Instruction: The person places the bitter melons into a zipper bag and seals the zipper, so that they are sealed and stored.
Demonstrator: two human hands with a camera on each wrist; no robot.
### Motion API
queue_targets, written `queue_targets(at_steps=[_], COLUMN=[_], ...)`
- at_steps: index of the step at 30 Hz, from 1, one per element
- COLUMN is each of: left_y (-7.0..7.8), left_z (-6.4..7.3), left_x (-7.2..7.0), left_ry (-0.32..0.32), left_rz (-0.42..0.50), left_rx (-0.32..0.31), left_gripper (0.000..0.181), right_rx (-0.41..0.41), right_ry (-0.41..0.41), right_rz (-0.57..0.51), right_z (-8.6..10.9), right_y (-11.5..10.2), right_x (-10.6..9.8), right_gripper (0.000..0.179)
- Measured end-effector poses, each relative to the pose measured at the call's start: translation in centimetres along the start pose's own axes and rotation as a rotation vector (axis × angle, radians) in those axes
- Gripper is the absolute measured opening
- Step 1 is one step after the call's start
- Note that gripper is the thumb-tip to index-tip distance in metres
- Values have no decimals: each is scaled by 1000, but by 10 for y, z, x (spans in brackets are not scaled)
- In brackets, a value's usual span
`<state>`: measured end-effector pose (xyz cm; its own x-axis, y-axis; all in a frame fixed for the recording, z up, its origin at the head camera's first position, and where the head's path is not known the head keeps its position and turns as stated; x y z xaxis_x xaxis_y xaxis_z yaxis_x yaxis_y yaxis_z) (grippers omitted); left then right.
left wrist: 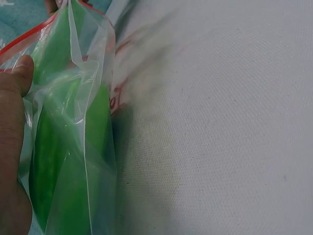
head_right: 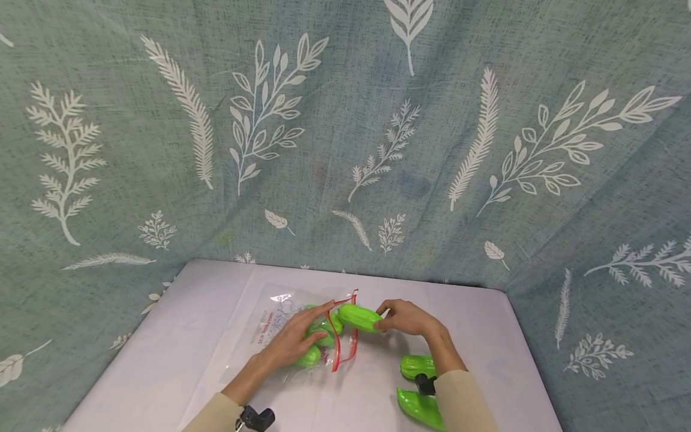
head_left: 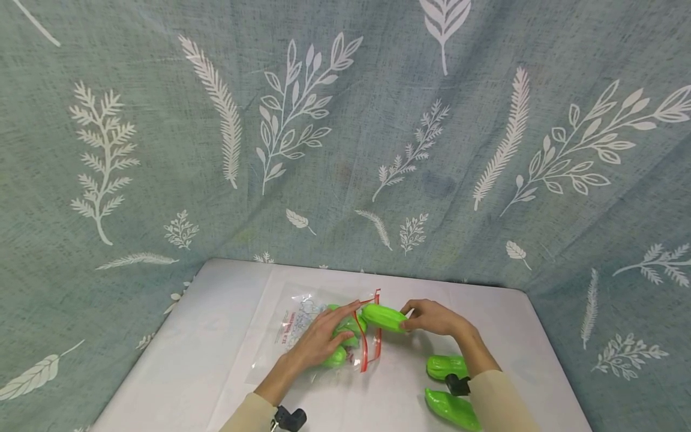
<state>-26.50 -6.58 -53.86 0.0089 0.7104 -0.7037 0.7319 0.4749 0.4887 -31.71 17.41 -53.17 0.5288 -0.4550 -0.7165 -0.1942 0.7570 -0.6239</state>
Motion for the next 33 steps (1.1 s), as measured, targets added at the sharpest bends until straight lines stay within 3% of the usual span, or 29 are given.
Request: queue_targets(at_steps=[10,20,33], left_y=[-3,-2,-2], left_z=[0,-2,-2], left_x=[3,1,2], left_ry=[-20,-9,-38], left_rz=[9,-6,-9], left_rx=[-39,-1,-19], left_gripper=[75,77,76], right_rx=[25,24,6], right_ry=[8,12,13], right_rz=[25,56,77], right_z=[-6,-10,-13], right_y=[-3,-7,-17], right_x=[3,5,8], right_gripper=[41,40,42])
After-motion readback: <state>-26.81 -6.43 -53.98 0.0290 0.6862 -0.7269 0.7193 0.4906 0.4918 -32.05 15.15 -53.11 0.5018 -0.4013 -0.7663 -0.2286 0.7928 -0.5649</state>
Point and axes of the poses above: each hand's wrist, its own z-axis away from the middle knuckle, its own x-axis out of the palm, y = z × x, the point moved 8 cm from there along -z, towards the middle knuckle, and after that the axes turned 5 degrees about z, right-handed, at the moved point
